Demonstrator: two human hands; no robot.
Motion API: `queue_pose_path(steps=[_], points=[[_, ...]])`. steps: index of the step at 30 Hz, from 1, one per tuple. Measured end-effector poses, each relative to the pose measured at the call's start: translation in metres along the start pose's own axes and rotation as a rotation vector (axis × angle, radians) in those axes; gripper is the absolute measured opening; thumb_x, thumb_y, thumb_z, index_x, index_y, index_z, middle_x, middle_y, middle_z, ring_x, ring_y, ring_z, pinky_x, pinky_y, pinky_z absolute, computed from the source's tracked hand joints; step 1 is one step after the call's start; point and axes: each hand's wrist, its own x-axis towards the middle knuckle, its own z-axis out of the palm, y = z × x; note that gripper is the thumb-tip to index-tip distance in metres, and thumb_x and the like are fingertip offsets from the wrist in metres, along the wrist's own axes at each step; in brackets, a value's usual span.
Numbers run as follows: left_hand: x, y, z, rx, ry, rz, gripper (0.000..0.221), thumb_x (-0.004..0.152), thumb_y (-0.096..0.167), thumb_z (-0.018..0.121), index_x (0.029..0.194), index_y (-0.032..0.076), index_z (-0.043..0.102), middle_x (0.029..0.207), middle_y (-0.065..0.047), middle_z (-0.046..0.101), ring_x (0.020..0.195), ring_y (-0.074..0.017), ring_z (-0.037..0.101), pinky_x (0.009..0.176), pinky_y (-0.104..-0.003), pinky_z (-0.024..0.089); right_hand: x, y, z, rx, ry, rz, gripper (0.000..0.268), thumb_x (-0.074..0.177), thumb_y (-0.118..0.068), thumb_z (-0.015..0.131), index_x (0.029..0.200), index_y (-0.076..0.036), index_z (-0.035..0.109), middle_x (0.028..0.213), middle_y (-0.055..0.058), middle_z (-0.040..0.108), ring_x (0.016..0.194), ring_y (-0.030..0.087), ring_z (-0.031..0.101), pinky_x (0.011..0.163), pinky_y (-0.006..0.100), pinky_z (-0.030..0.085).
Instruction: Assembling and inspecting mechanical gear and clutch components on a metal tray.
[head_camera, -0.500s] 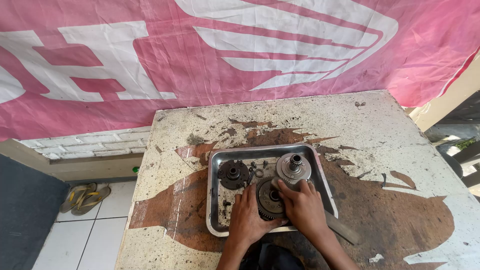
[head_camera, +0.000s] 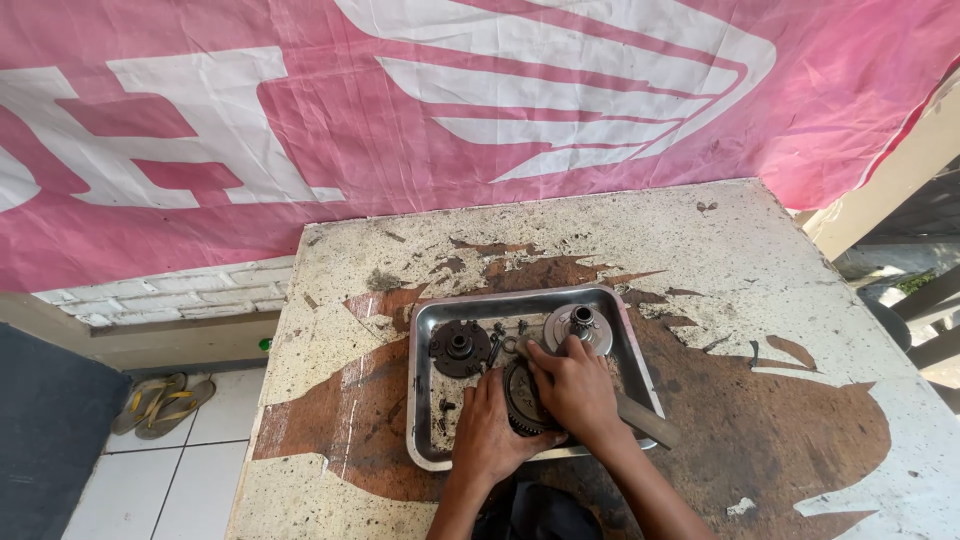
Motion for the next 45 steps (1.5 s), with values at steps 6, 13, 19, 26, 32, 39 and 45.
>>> queue_pose_path(steps=[6,13,19,26,32,39,45], points=[[0.002,-0.004,0.006,-0.02,0.027,0.012,0.131,0.055,0.076,0.091,0.145,-0.001,0.036,0.132,-0.016,0.057,0.113,-0.0347,0.059,0.088,-0.055,0.056,-0.031,0.021,-0.017,0.044,-0.066,0.049,0.037,0.094,-0.038,0.066,0.129,-0.032,0.074,0.087,0.006,0.058,0.078,0.02,0.057,0.074,0.035,0.049],[0.009,-0.007,0.011,-0.03,0.031,0.009,0.138,0.053,0.07,0.097,0.15,-0.004,0.03,0.137,-0.02,0.052,0.119,-0.038,0.057,0.095,-0.057,0.053,-0.046,0.028,-0.027,0.122,0.04,0.072,0.033,0.087,-0.03,0.074,0.119,-0.026,0.08,0.084,0.004,0.064,0.065,0.018,0.059,0.058,0.034,0.049],[0.002,-0.002,0.002,-0.033,0.041,0.014,0.134,0.05,0.074,0.093,0.145,-0.002,0.037,0.13,-0.017,0.058,0.113,-0.0358,0.061,0.091,-0.054,0.056,-0.002,0.006,-0.002,0.025,0.007,0.032,0.036,0.093,-0.046,0.066,0.125,-0.034,0.077,0.098,0.009,0.063,0.085,0.025,0.063,0.075,0.039,0.053],[0.006,-0.009,0.01,-0.048,0.026,0.008,0.136,0.052,0.074,0.092,0.149,0.0,0.033,0.139,-0.018,0.054,0.117,-0.0375,0.059,0.09,-0.059,0.057,-0.036,0.021,-0.021,0.02,-0.102,0.093,0.035,0.094,-0.044,0.065,0.127,-0.034,0.074,0.106,0.003,0.065,0.087,0.018,0.064,0.084,0.035,0.053],[0.006,-0.008,0.007,-0.051,0.017,0.004,0.143,0.052,0.077,0.092,0.151,-0.005,0.029,0.144,-0.023,0.049,0.123,-0.0411,0.056,0.094,-0.06,0.054,-0.062,0.019,-0.042,0.021,-0.134,0.183,0.035,0.092,-0.04,0.067,0.126,-0.034,0.075,0.098,0.003,0.063,0.077,0.02,0.064,0.069,0.037,0.053],[0.0,-0.003,0.0,-0.063,0.046,0.018,0.135,0.051,0.073,0.094,0.146,-0.005,0.037,0.135,-0.019,0.056,0.117,-0.0382,0.06,0.093,-0.056,0.055,-0.006,0.008,-0.013,-0.09,-0.104,-0.022,0.038,0.096,-0.044,0.061,0.132,-0.036,0.07,0.104,0.004,0.063,0.086,0.023,0.066,0.075,0.039,0.057],[0.003,-0.01,0.009,-0.089,0.045,0.021,0.134,0.05,0.073,0.093,0.148,0.001,0.035,0.136,-0.015,0.056,0.119,-0.0364,0.059,0.091,-0.059,0.056,-0.03,0.018,-0.04,0.006,-0.26,0.118,0.04,0.096,-0.046,0.062,0.134,-0.041,0.068,0.104,-0.001,0.062,0.088,0.018,0.068,0.078,0.035,0.058]])
